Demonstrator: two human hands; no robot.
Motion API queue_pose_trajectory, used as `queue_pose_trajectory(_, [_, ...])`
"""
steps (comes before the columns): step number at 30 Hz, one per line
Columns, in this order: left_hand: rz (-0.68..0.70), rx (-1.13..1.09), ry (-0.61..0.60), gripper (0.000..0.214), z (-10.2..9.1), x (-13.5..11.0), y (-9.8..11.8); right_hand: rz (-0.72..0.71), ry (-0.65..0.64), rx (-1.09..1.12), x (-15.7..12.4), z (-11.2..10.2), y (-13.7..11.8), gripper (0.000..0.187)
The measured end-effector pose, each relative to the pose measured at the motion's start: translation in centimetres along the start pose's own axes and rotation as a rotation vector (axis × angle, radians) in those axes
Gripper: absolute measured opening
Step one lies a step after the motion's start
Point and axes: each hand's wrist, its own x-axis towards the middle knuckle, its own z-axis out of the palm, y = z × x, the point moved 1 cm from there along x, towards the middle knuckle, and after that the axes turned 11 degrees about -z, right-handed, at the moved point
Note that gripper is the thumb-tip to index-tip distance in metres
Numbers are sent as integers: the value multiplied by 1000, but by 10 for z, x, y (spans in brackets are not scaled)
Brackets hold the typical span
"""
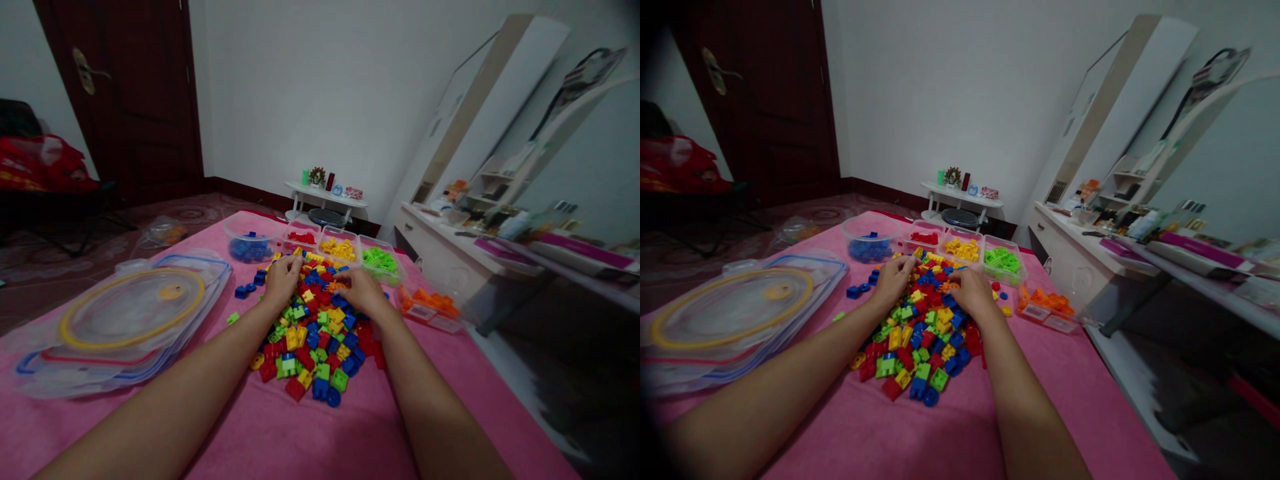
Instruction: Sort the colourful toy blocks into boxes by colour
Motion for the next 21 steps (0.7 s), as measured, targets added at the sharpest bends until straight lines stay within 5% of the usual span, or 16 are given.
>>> queue_pose_trajectory(6, [-2,9,-17,38,1,0,-2,176,182,-19,-6,-42,17,27])
queue_pose_trajectory(10, [6,31,-17,39,0,0,-1,478,369,-216,-28,-79,56,33])
queue_pose_trajectory(14, [2,37,-14,38,1,0,-2,679,417,-298,-50,-93,93,41])
queue_pose_trajectory(18, [-3,30,-16,38,3,1,-4,549,503,-183,-44,-92,89,40])
queue_pose_trajectory(21, [-4,36,-17,39,3,1,-5,248,400,64,-26,-81,49,28])
